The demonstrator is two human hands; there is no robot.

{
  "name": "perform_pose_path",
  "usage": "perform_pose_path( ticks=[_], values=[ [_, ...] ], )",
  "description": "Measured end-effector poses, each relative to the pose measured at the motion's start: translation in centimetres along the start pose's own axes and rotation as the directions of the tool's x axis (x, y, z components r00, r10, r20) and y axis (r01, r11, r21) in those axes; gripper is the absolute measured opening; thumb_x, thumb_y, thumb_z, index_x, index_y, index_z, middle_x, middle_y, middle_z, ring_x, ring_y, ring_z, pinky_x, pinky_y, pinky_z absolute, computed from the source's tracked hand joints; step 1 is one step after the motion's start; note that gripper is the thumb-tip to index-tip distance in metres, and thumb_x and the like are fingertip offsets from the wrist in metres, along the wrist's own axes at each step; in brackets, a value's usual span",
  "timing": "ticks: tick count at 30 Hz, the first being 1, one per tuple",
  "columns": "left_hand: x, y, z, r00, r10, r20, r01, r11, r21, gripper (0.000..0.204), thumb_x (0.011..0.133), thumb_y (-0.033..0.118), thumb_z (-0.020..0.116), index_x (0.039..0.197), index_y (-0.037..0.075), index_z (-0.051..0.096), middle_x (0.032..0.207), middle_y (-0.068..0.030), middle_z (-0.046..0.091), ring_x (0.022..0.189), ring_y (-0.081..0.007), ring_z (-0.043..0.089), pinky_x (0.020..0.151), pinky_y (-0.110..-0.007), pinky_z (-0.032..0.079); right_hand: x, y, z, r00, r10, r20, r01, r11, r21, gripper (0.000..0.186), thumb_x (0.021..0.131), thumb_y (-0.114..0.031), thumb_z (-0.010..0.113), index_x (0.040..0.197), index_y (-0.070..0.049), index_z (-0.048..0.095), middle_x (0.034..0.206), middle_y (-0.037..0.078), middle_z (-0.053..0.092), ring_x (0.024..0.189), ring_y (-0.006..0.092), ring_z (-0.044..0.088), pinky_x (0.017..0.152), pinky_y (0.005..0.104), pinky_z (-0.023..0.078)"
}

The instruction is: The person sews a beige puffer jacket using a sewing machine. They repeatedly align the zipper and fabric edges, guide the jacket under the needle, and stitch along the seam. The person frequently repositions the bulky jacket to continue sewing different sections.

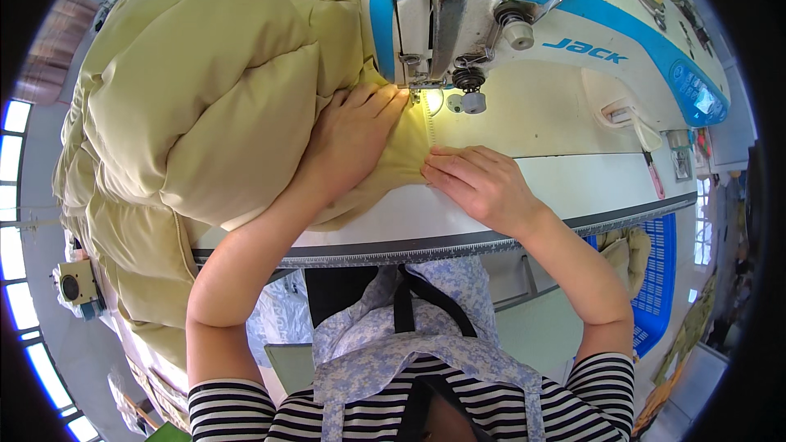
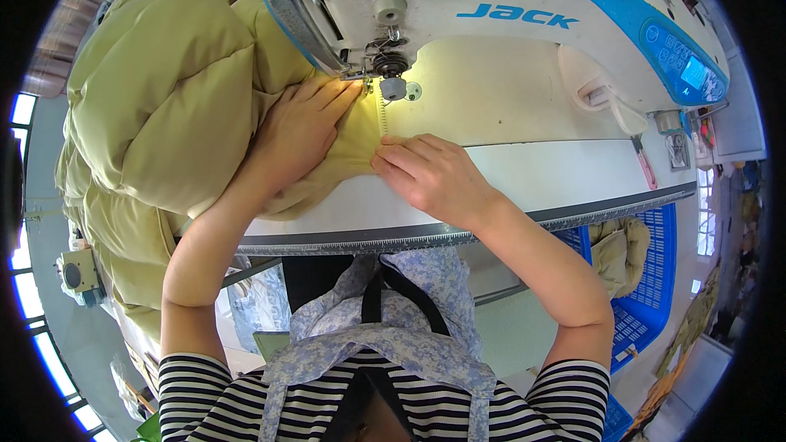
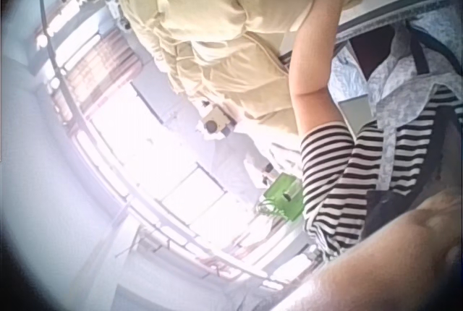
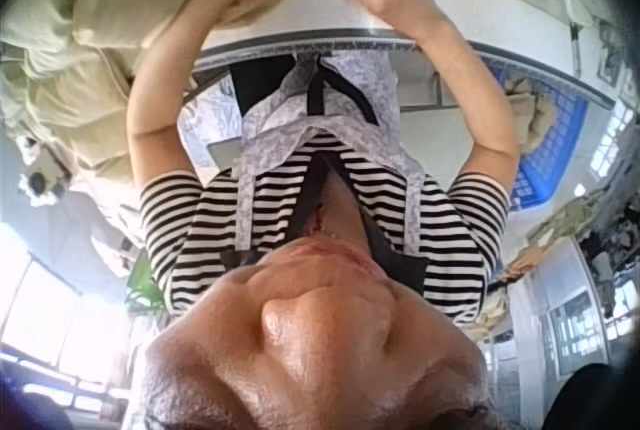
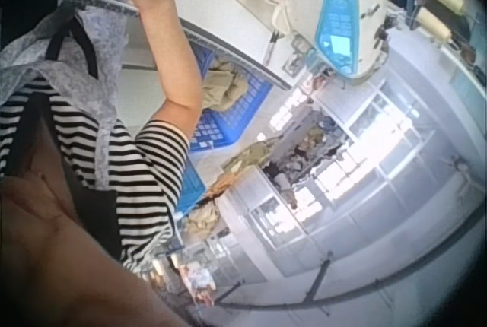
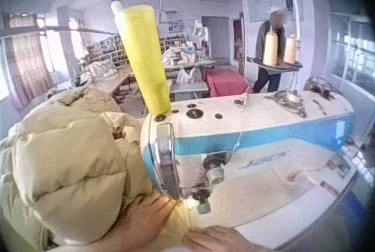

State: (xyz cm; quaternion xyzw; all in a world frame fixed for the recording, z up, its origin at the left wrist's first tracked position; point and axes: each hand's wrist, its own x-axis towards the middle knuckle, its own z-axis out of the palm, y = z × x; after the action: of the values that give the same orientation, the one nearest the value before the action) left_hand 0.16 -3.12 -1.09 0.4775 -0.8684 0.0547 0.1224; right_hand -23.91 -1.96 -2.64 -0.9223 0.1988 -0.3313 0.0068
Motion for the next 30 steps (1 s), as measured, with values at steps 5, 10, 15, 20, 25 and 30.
perform_pose_path(
  ticks=[5,10,15,20,25,30],
  values=[
    [-0.9,0.1,1.0,0.989,0.067,-0.129,-0.058,0.995,0.076,0.046,0.088,0.011,0.057,0.133,0.006,0.062,0.134,-0.0048,0.063,0.124,-0.0234,0.056,0.110,-0.041,0.040,0.0,-0.1,0.2,1.000,0.006,-0.012,-0.006,1.000,-0.002,0.016,0.078,-0.005,0.073,0.094,-0.004,0.071,0.102,0.004,0.070,0.092,0.0188,0.070,0.076,0.0315,0.057],
    [-0.1,-0.6,1.1,0.990,0.056,-0.128,-0.055,0.998,0.013,0.042,0.087,0.010,0.058,0.128,0.005,0.065,0.130,-0.0051,0.065,0.123,-0.0248,0.057,0.111,-0.042,0.040,0.2,0.2,0.2,1.000,0.017,-0.003,-0.017,1.000,-0.019,0.016,0.079,-0.007,0.074,0.095,-0.005,0.073,0.103,0.004,0.072,0.092,0.0194,0.071,0.076,0.0315,0.057],
    [0.5,-0.4,-1.1,0.976,0.149,-0.158,-0.163,0.984,-0.076,0.041,0.085,0.010,0.065,0.126,0.003,0.066,0.126,-0.0092,0.066,0.119,-0.0286,0.060,0.109,-0.044,0.045,0.7,1.2,0.6,0.999,0.022,0.036,-0.021,0.999,-0.038,0.018,0.081,-0.008,0.076,0.098,-0.006,0.076,0.102,0.005,0.074,0.092,0.0214,0.073,0.075,0.0328,0.058],
    [-2.9,2.4,-1.9,0.988,0.116,-0.103,-0.142,0.941,-0.308,0.056,0.077,0.007,0.075,0.131,0.003,0.062,0.128,-0.0139,0.064,0.123,-0.0331,0.060,0.107,-0.046,0.048,0.8,1.6,1.0,0.990,0.113,-0.081,-0.105,0.989,0.100,0.015,0.079,-0.007,0.074,0.094,-0.005,0.072,0.098,0.004,0.070,0.088,0.0221,0.070,0.074,0.0337,0.058],
    [-3.4,2.2,-1.0,0.981,0.175,-0.089,-0.180,0.982,-0.053,0.047,0.086,0.013,0.062,0.131,0.000,0.060,0.131,-0.0147,0.062,0.128,-0.0303,0.058,0.110,-0.044,0.045,0.8,1.3,0.8,0.991,0.127,-0.040,-0.123,0.989,0.087,0.014,0.078,-0.004,0.072,0.092,-0.004,0.069,0.098,0.005,0.068,0.091,0.0231,0.069,0.075,0.0337,0.058],
    [-3.9,3.0,-1.4,0.982,0.180,0.055,-0.187,0.966,0.179,0.051,0.090,0.016,0.056,0.138,0.000,0.057,0.144,-0.0160,0.057,0.136,-0.0319,0.054,0.115,-0.046,0.041,1.0,1.5,0.3,0.999,0.005,-0.042,-0.004,1.000,0.023,0.014,0.077,-0.004,0.069,0.091,-0.004,0.067,0.100,0.006,0.068,0.097,0.0236,0.067,0.079,0.0348,0.057]
  ],
)
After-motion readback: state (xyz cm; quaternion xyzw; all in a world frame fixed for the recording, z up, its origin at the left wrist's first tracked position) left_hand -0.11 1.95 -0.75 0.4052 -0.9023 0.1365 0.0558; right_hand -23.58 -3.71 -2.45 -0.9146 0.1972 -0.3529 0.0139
